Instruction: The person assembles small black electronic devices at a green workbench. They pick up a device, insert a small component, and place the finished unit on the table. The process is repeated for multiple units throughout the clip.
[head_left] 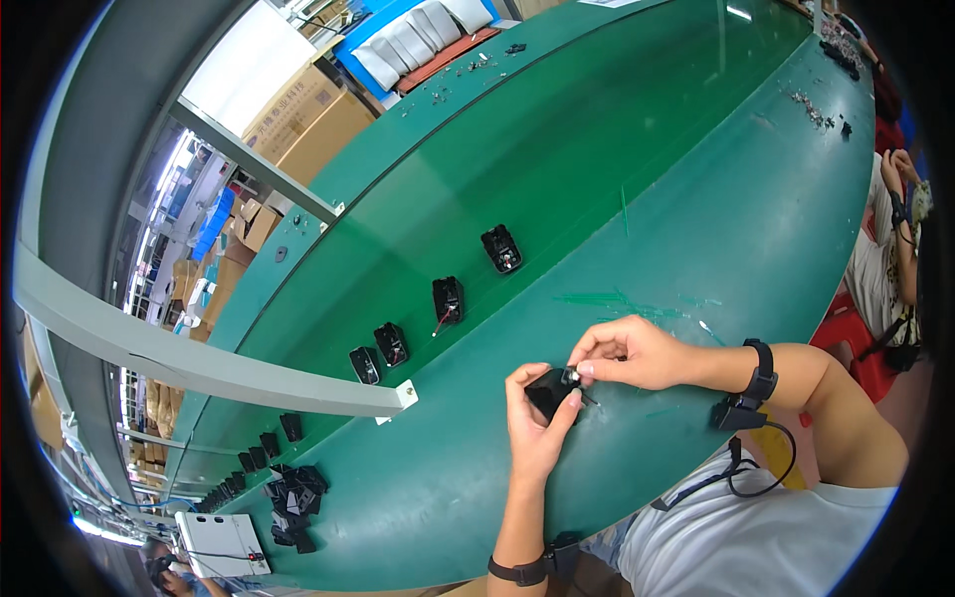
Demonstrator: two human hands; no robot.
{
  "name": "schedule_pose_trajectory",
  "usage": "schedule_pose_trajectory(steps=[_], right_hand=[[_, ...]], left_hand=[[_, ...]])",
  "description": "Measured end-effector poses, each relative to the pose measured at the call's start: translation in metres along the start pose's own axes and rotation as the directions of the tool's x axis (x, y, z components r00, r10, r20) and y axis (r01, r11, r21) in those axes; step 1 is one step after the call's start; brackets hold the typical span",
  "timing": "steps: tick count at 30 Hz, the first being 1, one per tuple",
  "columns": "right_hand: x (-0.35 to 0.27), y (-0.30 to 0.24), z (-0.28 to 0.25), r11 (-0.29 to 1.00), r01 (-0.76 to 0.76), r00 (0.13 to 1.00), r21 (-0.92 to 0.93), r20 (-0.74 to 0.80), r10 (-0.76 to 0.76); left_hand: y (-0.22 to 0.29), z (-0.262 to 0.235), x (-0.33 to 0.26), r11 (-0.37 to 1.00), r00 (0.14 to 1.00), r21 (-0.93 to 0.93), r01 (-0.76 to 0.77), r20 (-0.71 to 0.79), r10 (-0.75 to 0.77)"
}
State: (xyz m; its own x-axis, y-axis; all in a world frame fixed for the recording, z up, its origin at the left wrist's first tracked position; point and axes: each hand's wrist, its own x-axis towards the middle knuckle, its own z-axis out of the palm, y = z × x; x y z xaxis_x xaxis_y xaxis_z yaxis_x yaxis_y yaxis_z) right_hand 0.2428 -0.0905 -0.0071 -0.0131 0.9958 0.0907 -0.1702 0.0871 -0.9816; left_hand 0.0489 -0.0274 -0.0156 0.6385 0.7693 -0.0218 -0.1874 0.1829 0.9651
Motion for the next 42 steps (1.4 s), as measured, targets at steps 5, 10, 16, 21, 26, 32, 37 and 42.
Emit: schedule_pose_trajectory(steps=[5, 10, 16, 21, 26, 32, 37, 42], right_hand=[[-0.001, -0.003, 0.002, 0.996, -0.044, 0.999, 0.084, 0.016, 0.042], [-0.007, -0.014, 0.007, 0.983, 0.078, 0.996, -0.166, 0.062, -0.068], [-0.008, -0.019, 0.004, 0.957, 0.086, 0.996, -0.278, 0.039, -0.078], [-0.008, -0.023, 0.001, 0.961, 0.016, 1.0, -0.278, -0.02, -0.022], [-0.006, -0.02, -0.001, 0.931, 0.108, 0.992, -0.348, -0.024, -0.123], [-0.008, -0.02, 0.001, 0.902, 0.118, 0.991, -0.414, -0.008, -0.134], [-0.008, -0.011, -0.002, 0.936, 0.076, 0.996, -0.343, -0.027, -0.091], [-0.008, -0.009, -0.003, 0.992, -0.059, 0.998, -0.11, -0.032, 0.056]], left_hand=[[-0.006, -0.005, 0.002, 0.976, 0.985, 0.147, -0.161, 0.082, 0.15], [-0.001, 0.0, 0.0, 0.997, 0.996, 0.045, -0.059, 0.075, 0.055], [0.006, 0.004, -0.001, 0.999, 0.999, -0.002, -0.036, 0.035, 0.036], [0.006, 0.004, 0.002, 0.995, 0.997, 0.068, -0.077, 0.011, 0.077], [0.006, 0.004, 0.004, 0.995, 0.993, -0.004, -0.095, 0.076, 0.095], [0.001, 0.004, 0.005, 0.992, 0.991, 0.067, -0.104, 0.091, 0.098], [0.004, 0.004, 0.004, 0.997, 0.992, 0.058, -0.053, 0.119, 0.046], [0.015, 0.006, -0.001, 0.998, 0.984, -0.04, -0.041, 0.173, 0.047]])
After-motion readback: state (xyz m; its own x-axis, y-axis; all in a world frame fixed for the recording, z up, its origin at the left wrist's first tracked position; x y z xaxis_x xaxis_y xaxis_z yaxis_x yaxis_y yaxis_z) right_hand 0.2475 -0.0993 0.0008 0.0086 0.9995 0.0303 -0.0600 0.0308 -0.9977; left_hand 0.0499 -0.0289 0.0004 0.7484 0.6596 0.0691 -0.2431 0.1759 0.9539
